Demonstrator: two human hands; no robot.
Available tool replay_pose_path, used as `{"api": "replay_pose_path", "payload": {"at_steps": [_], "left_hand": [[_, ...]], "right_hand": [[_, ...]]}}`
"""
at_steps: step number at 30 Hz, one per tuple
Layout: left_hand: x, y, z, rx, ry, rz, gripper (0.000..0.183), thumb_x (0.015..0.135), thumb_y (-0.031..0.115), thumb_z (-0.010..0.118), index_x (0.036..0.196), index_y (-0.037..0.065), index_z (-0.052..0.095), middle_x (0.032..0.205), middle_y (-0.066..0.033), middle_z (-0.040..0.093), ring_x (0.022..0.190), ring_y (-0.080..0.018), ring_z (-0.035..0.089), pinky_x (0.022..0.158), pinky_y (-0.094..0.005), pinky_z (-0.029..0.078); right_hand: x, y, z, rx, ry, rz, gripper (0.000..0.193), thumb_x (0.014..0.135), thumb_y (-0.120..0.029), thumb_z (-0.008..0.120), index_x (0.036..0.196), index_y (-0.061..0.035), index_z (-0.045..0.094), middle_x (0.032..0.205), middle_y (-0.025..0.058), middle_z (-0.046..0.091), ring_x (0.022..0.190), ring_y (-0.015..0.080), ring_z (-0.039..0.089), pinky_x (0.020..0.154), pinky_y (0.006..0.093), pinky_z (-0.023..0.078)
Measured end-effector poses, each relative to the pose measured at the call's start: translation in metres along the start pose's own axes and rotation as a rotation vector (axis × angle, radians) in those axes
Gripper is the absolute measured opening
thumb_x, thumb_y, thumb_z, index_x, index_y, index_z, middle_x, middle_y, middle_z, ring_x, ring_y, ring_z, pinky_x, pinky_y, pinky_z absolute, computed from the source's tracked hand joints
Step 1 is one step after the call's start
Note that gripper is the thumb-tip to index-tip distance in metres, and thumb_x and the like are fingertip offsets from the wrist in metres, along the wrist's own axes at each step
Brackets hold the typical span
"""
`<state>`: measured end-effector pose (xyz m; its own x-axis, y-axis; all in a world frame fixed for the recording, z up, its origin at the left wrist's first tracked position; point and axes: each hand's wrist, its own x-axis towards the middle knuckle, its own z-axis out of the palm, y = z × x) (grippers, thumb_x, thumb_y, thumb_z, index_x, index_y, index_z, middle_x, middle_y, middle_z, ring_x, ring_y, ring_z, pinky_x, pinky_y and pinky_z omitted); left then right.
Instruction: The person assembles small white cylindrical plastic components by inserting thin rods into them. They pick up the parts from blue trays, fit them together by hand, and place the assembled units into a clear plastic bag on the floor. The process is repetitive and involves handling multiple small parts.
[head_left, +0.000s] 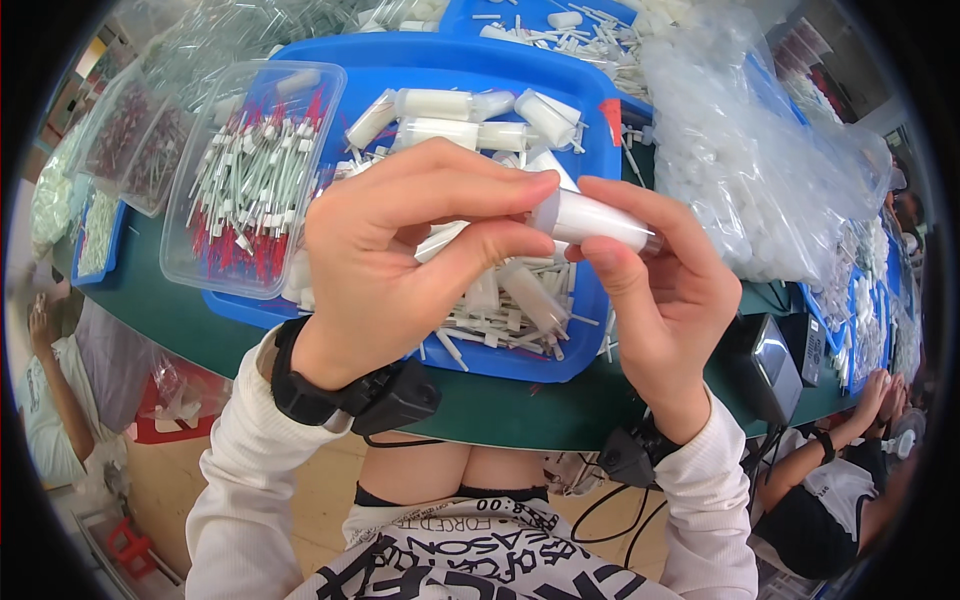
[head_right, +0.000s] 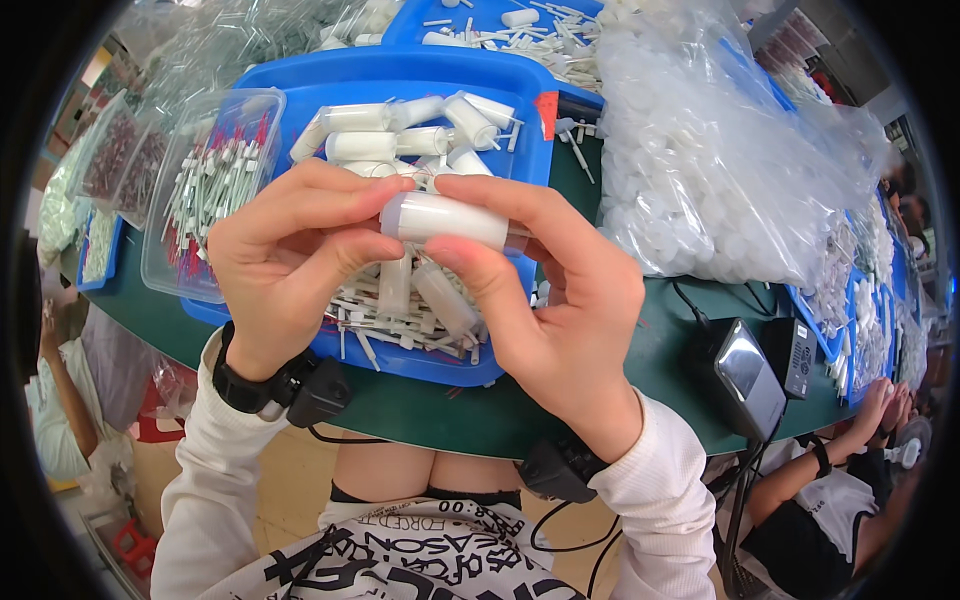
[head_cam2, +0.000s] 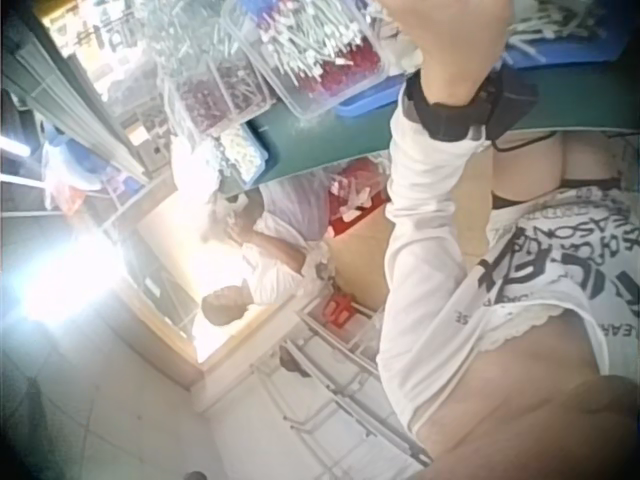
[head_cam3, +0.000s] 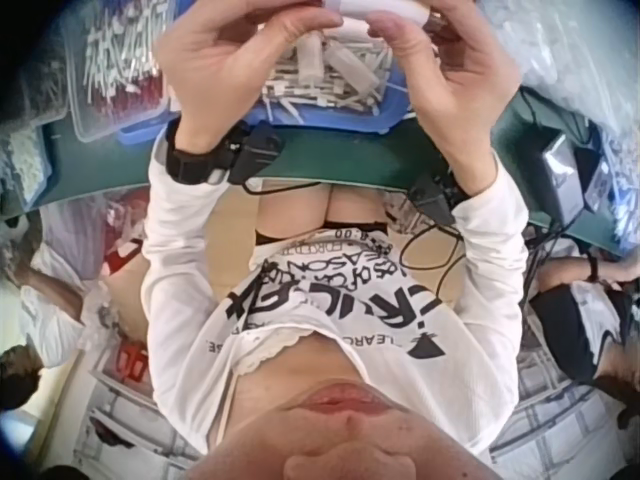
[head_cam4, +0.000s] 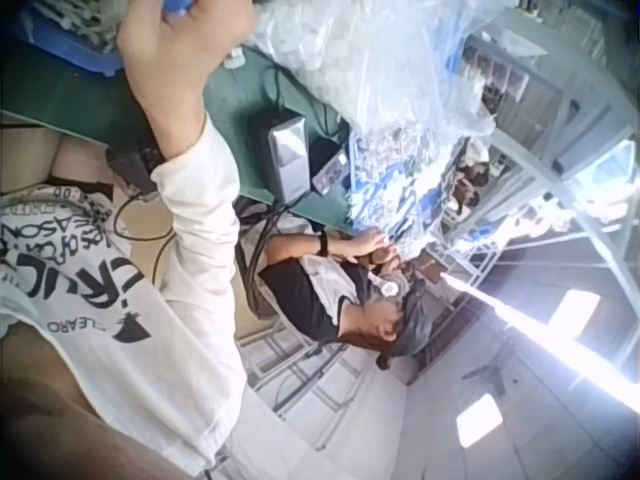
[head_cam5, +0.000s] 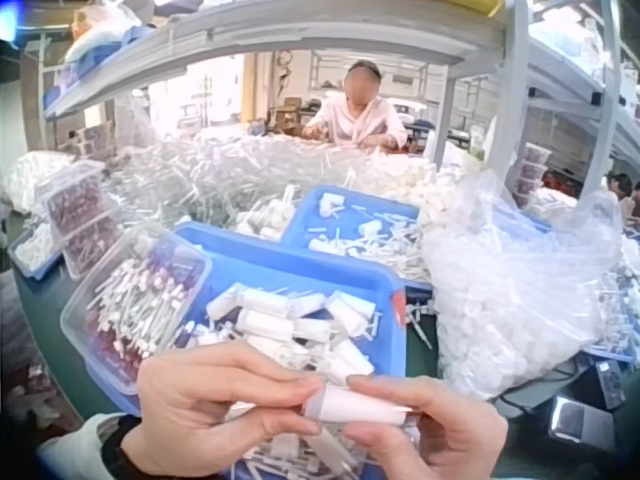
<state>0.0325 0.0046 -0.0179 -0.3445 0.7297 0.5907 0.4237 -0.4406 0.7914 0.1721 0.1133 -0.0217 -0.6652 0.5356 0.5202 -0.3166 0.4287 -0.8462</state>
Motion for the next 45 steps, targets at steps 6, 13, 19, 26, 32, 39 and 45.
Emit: {"api": "replay_pose_path", "payload": {"at_steps": [6,13,19,26,32,39,45], "left_hand": [[-0.003,0.000,0.002,0.003,0.005,0.037,0.025,0.069,-0.013,0.062,0.092,-0.005,0.063,0.090,-0.0179,0.060,0.080,-0.0191,0.060,0.066,-0.0244,0.051],[-0.003,-0.007,0.004,-0.179,0.024,0.018,0.033,0.072,-0.009,0.061,0.104,-0.004,0.056,0.099,-0.0193,0.058,0.085,-0.0224,0.060,0.073,-0.0289,0.051],[-0.004,-0.002,0.008,-0.556,0.080,-0.380,0.032,0.074,-0.005,0.062,0.106,-0.004,0.054,0.103,-0.0173,0.059,0.093,-0.0218,0.057,0.084,-0.0318,0.046],[-0.008,-0.007,0.005,-0.417,0.025,-0.112,0.018,0.071,-0.009,0.063,0.088,-0.005,0.061,0.091,-0.0170,0.060,0.079,-0.0193,0.060,0.068,-0.0280,0.050],[-0.008,-0.003,0.005,-0.207,0.005,-0.039,0.017,0.072,-0.010,0.062,0.088,-0.005,0.062,0.091,-0.0190,0.060,0.076,-0.0191,0.061,0.061,-0.0239,0.050],[-0.003,-0.006,0.009,-0.135,-0.049,0.143,0.025,0.069,-0.014,0.062,0.093,-0.005,0.059,0.096,-0.0203,0.058,0.085,-0.0220,0.060,0.069,-0.0274,0.051],[-0.003,-0.004,0.006,-0.186,0.002,0.018,0.028,0.067,-0.013,0.065,0.093,-0.004,0.059,0.095,-0.0200,0.059,0.087,-0.0233,0.059,0.071,-0.0284,0.051]], "right_hand": [[0.002,-0.002,-0.013,-0.222,-0.156,-0.144,0.028,0.080,-0.002,0.061,0.104,0.0092,0.054,0.096,0.0140,0.060,0.086,0.0165,0.058,0.073,0.0248,0.046],[0.003,0.002,-0.012,-0.157,-0.130,-0.187,0.030,0.078,-0.003,0.063,0.104,0.0077,0.055,0.101,0.0144,0.059,0.088,0.0156,0.056,0.077,0.0247,0.043],[0.002,0.000,-0.012,-0.164,-0.080,-0.205,0.031,0.075,-0.001,0.066,0.103,0.0067,0.055,0.103,0.0154,0.059,0.092,0.0173,0.056,0.079,0.0258,0.044],[0.006,0.000,-0.015,-0.290,-0.143,-0.408,0.031,0.069,0.002,0.068,0.099,0.0040,0.058,0.095,0.0165,0.061,0.087,0.0230,0.060,0.075,0.0291,0.047],[0.007,-0.005,-0.020,-0.357,-0.196,-0.396,0.031,0.066,0.004,0.069,0.096,0.0026,0.060,0.091,0.0180,0.062,0.083,0.0248,0.061,0.072,0.0292,0.048],[0.010,-0.003,-0.020,-0.148,-0.181,-0.259,0.035,0.077,-0.009,0.063,0.105,0.0082,0.052,0.092,0.0173,0.060,0.079,0.0194,0.060,0.068,0.0271,0.047],[0.003,-0.007,-0.015,0.019,-0.132,0.024,0.032,0.083,-0.013,0.057,0.105,0.0098,0.051,0.094,0.0152,0.059,0.070,0.0155,0.059,0.060,0.0236,0.048]]}}
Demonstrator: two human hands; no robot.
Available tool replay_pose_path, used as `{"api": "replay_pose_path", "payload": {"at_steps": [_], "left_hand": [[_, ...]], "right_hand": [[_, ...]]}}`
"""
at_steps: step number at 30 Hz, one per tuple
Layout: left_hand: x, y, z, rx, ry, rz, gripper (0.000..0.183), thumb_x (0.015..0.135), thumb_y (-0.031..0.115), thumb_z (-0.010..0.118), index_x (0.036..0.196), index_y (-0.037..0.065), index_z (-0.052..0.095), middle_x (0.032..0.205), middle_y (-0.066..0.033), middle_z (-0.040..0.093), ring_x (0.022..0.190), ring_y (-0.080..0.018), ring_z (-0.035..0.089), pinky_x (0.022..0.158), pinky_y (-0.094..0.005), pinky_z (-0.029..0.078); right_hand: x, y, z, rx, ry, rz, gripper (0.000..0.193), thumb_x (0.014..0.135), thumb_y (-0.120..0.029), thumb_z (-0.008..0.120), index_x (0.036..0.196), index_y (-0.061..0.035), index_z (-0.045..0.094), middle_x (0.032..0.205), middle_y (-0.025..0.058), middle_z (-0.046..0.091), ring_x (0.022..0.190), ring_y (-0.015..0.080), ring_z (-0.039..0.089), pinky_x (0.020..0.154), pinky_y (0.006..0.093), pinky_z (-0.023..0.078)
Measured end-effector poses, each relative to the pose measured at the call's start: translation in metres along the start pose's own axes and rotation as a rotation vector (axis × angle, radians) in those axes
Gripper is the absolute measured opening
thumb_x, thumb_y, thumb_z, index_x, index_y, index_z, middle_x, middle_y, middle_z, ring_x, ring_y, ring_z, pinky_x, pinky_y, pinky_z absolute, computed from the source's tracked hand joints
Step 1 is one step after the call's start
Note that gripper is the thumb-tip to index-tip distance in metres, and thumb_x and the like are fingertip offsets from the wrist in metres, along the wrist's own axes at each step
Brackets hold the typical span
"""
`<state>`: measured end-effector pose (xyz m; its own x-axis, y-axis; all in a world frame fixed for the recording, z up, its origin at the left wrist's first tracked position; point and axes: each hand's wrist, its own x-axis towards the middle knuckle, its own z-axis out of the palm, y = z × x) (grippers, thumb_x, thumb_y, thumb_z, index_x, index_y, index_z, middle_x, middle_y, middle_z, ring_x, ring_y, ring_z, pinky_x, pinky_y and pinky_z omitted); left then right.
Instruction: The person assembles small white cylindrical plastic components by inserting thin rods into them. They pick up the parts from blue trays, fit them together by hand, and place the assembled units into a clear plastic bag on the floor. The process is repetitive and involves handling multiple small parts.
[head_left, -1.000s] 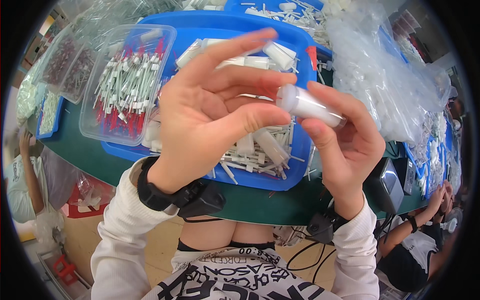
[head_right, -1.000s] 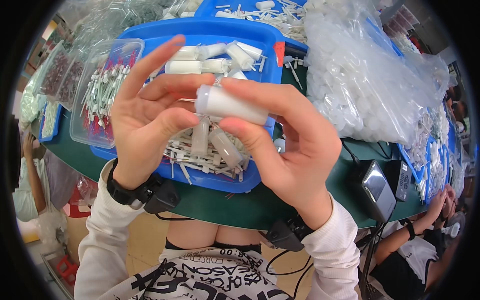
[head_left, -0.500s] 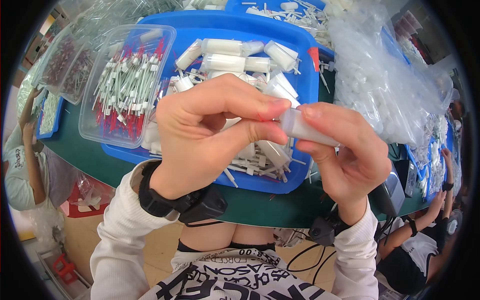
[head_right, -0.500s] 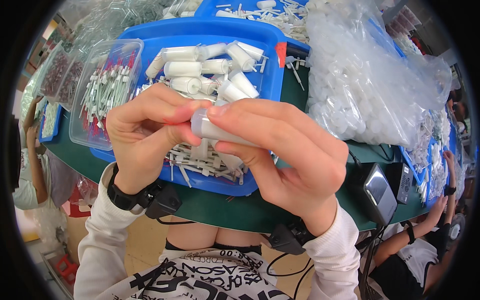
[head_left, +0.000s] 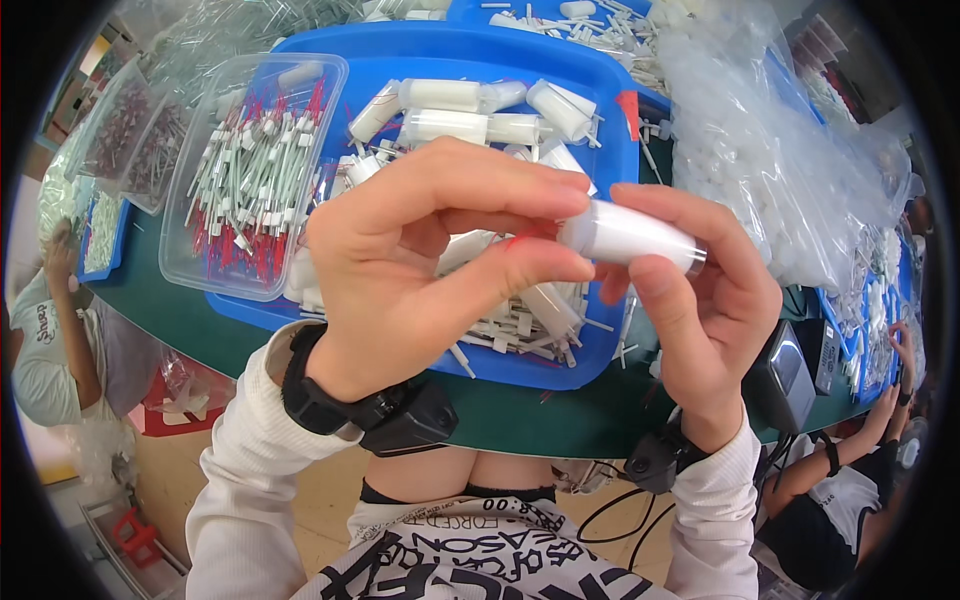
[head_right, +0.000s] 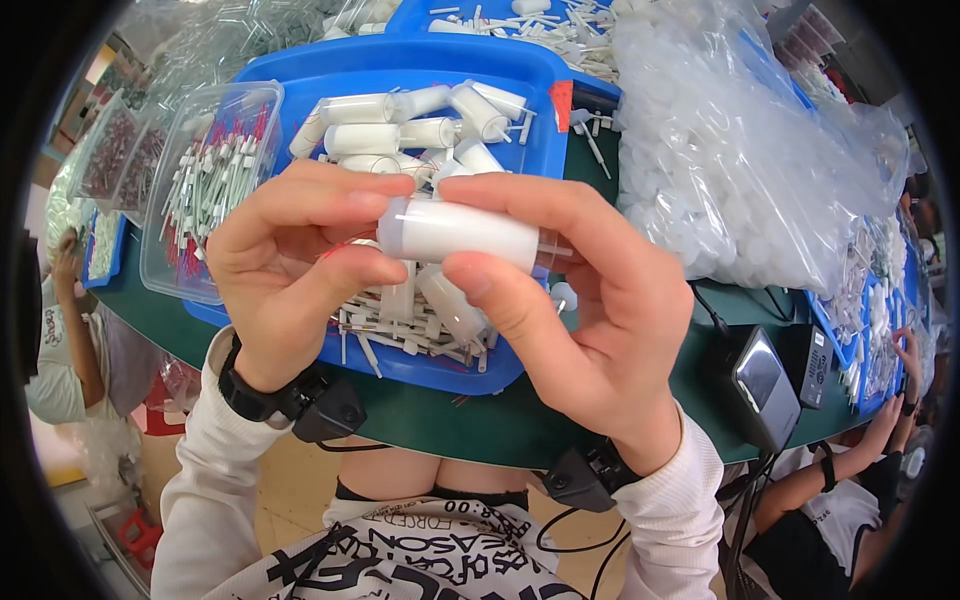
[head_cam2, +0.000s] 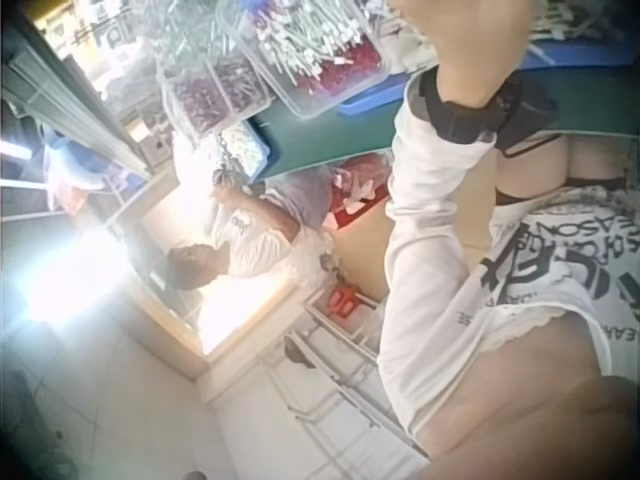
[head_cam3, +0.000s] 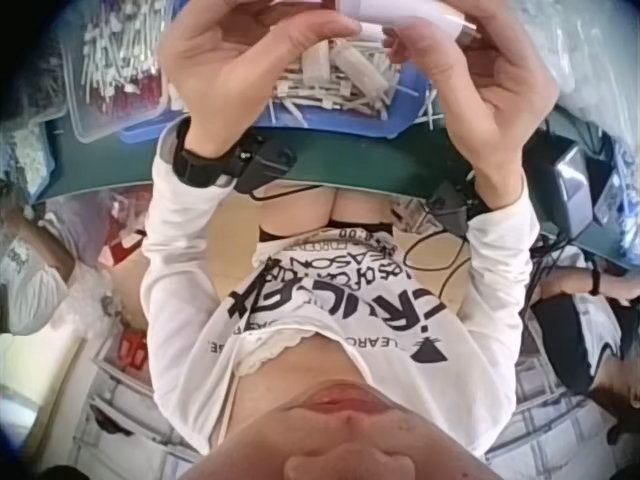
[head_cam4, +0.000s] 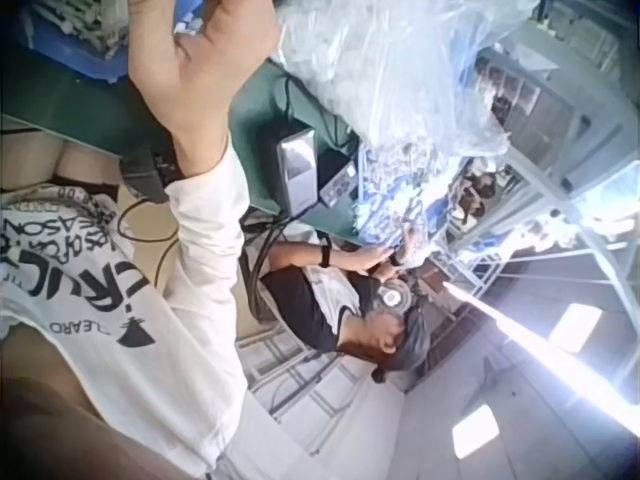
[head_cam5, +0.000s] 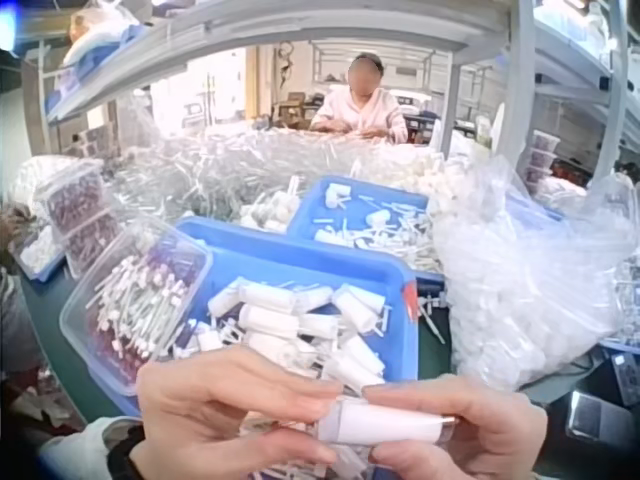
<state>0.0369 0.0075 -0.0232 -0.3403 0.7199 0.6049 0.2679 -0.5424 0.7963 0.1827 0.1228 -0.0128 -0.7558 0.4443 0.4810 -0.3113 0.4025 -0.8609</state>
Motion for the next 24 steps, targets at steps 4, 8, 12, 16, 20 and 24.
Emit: {"api": "replay_pose_path", "payload": {"at_steps": [4,8,12,16,20,24], "left_hand": [[-0.001,-0.001,0.000,0.093,-0.002,0.065,0.022,0.069,-0.010,0.064,0.089,-0.003,0.059,0.093,-0.0206,0.059,0.082,-0.0223,0.060,0.068,-0.0264,0.051],[-0.005,0.005,-0.002,0.086,-0.028,0.044,0.014,0.073,-0.009,0.062,0.086,-0.003,0.059,0.093,-0.0210,0.060,0.079,-0.0205,0.061,0.065,-0.0253,0.051],[-0.005,0.007,0.001,0.072,-0.026,0.052,0.012,0.074,-0.007,0.062,0.085,-0.003,0.059,0.091,-0.0200,0.060,0.078,-0.0192,0.060,0.062,-0.0242,0.050],[-0.005,0.005,-0.003,0.230,-0.015,0.110,0.015,0.072,-0.007,0.064,0.085,-0.001,0.059,0.088,-0.0174,0.060,0.079,-0.0197,0.060,0.065,-0.0254,0.049],[-0.003,0.002,-0.001,0.222,0.003,0.134,0.019,0.070,-0.007,0.066,0.086,-0.001,0.060,0.088,-0.0161,0.061,0.081,-0.0205,0.060,0.068,-0.0271,0.048],[-0.003,0.002,-0.002,0.217,-0.029,0.130,0.021,0.069,-0.008,0.066,0.088,-0.002,0.061,0.090,-0.0169,0.061,0.081,-0.0204,0.060,0.068,-0.0268,0.048]], "right_hand": [[-0.002,0.006,0.000,-0.027,-0.007,-0.090,0.030,0.082,-0.010,0.059,0.104,0.0092,0.052,0.096,0.0163,0.058,0.075,0.0175,0.060,0.062,0.0252,0.050],[-0.002,0.005,-0.004,-0.067,-0.060,-0.120,0.030,0.081,-0.010,0.060,0.103,0.0088,0.053,0.098,0.0171,0.058,0.079,0.0187,0.060,0.063,0.0264,0.052],[-0.002,0.005,-0.006,-0.120,-0.072,-0.157,0.030,0.081,-0.011,0.061,0.103,0.0085,0.053,0.097,0.0164,0.058,0.079,0.0186,0.060,0.063,0.0262,0.051],[-0.005,-0.001,0.002,-0.037,-0.004,-0.029,0.030,0.082,-0.013,0.060,0.102,0.0084,0.053,0.095,0.0146,0.058,0.079,0.0177,0.060,0.064,0.0253,0.050],[-0.004,0.001,0.004,-0.059,0.041,-0.087,0.029,0.083,-0.013,0.059,0.102,0.0080,0.052,0.095,0.0140,0.058,0.078,0.0176,0.060,0.065,0.0251,0.049],[-0.006,0.004,0.003,-0.035,0.036,-0.105,0.029,0.083,-0.011,0.059,0.102,0.0080,0.051,0.095,0.0145,0.058,0.078,0.0181,0.061,0.065,0.0254,0.050]]}}
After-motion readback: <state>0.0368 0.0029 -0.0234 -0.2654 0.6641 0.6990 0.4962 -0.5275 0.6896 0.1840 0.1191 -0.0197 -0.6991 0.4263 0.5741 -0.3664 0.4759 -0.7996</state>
